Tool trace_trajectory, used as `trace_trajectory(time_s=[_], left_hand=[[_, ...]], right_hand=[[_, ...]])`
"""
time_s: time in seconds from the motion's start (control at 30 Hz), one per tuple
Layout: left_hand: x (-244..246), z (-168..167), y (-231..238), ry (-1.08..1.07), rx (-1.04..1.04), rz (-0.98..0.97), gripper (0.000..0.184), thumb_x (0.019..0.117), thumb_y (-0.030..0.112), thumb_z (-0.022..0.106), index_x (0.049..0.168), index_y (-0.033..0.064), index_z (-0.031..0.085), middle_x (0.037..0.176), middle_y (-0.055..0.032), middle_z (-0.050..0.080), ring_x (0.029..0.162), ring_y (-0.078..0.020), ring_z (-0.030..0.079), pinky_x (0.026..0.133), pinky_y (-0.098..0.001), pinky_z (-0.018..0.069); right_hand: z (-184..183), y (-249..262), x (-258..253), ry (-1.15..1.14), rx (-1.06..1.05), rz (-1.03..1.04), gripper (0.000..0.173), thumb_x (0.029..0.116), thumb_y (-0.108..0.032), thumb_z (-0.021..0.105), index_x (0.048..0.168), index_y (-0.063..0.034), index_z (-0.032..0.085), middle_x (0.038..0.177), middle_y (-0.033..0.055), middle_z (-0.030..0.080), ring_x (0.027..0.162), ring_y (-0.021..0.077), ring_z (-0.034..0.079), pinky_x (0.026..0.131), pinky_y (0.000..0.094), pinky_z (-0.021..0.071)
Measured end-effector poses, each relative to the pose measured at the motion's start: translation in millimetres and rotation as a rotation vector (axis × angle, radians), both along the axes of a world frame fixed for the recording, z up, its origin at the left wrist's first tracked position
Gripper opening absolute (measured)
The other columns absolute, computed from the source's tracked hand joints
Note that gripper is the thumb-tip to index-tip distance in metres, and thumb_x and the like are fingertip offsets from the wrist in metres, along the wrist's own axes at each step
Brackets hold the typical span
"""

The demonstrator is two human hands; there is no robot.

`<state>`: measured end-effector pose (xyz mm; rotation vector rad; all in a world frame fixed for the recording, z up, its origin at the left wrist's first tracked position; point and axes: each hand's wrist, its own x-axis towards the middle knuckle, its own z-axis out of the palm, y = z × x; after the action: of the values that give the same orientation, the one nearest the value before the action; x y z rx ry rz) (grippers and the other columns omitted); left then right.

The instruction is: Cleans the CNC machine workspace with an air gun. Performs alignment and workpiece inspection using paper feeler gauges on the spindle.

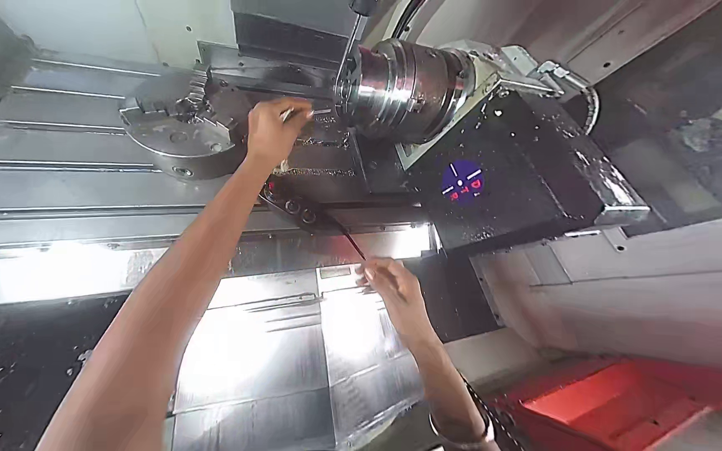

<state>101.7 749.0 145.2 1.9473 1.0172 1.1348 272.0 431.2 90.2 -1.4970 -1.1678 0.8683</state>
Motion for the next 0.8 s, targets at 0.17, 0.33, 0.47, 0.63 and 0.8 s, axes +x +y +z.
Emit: trace_trajectory(time_s=[0.17, 0.33, 0.47, 0.63, 0.8], left_hand=[[56, 2, 77, 0.016, -0.009, 0.026, 0.024, 0.1005, 0.027, 0.064, 0.116, 0.0116, 0.076, 0.112, -0.0068, 0.075, 0.098, -0.0185, 0.072, 0.094, -0.0429, 0.0562], [79, -4, 99, 0.014, 0.028, -0.014, 0.022, 0.1001, 0.029, 0.065, 0.111, 0.0142, 0.077, 0.104, -0.0028, 0.076, 0.092, -0.0154, 0.072, 0.091, -0.0424, 0.0567], [78, -3, 101, 0.009, 0.070, -0.025, 0.021, 0.0999, 0.028, 0.064, 0.108, 0.0136, 0.077, 0.103, -0.0033, 0.076, 0.094, -0.0142, 0.072, 0.092, -0.0401, 0.0563], [77, 0, 98, 0.057, 0.130, -0.039, 0.021, 0.0996, 0.027, 0.065, 0.109, 0.0138, 0.077, 0.105, -0.0036, 0.076, 0.097, -0.0140, 0.072, 0.094, -0.0402, 0.0555], [79, 4, 99, 0.065, 0.120, -0.023, 0.019, 0.0987, 0.026, 0.066, 0.107, 0.0143, 0.078, 0.105, -0.0028, 0.077, 0.101, -0.0144, 0.071, 0.098, -0.0415, 0.0526]], right_hand=[[-23, -27, 21, -0.074, -0.100, 0.001, 0.022, 0.1014, -0.016, 0.058, 0.114, -0.0010, 0.069, 0.095, 0.0053, 0.076, 0.082, 0.0146, 0.074, 0.074, 0.0306, 0.0643], [-33, -31, 31, -0.118, -0.096, -0.002, 0.022, 0.1020, -0.018, 0.059, 0.113, -0.0032, 0.070, 0.093, 0.0034, 0.076, 0.082, 0.0124, 0.074, 0.074, 0.0276, 0.0633], [-38, -22, 30, -0.151, -0.038, 0.028, 0.021, 0.1020, -0.020, 0.060, 0.111, -0.0046, 0.071, 0.092, 0.0015, 0.076, 0.081, 0.0092, 0.073, 0.076, 0.0251, 0.0624], [-41, -12, 29, -0.221, 0.027, 0.080, 0.020, 0.1013, -0.020, 0.061, 0.111, -0.0071, 0.072, 0.094, -0.0005, 0.075, 0.082, 0.0064, 0.072, 0.077, 0.0235, 0.0621], [-43, -12, 32, -0.232, 0.021, 0.092, 0.019, 0.1012, -0.020, 0.061, 0.111, -0.0080, 0.073, 0.093, -0.0009, 0.075, 0.082, 0.0062, 0.072, 0.078, 0.0236, 0.0617]])
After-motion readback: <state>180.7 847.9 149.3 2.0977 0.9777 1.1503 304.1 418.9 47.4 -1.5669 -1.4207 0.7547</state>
